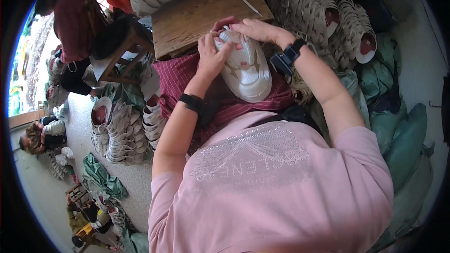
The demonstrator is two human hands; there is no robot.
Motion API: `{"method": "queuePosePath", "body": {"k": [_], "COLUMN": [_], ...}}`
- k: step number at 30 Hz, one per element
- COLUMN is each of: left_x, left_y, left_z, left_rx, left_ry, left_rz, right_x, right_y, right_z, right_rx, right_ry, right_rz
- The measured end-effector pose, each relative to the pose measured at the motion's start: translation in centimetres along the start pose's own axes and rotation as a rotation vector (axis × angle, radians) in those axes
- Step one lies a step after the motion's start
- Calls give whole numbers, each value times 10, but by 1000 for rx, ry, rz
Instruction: Lacing a white and pink sneaker in a workshop environment.
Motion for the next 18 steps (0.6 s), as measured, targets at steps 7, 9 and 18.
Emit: {"method": "queuePosePath", "body": {"k": [7,9,18], "left_x": [1,-1,-17], "left_y": [-1,-4,-12], "left_z": [9,13,38], "left_rx": [81,75,143], "left_ry": [-90,-100,-207], "left_rz": [72,112,117], "right_x": [-8,-13,-13], "right_y": [7,10,21], "right_z": [1,-5,-26], "right_rx": [34,-2,-130], "right_ry": [-20,-15,-180], "right_rz": [41,46,212]}}
Point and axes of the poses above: each hand's wrist, its own y-axis towards the middle knuckle, its own x-axis out of the back of the hand, z = x × y, the point moved 10 cm from there along y, towards the middle knuckle, and after that the axes turned 15 degrees about -x, right-handed, at the moved point
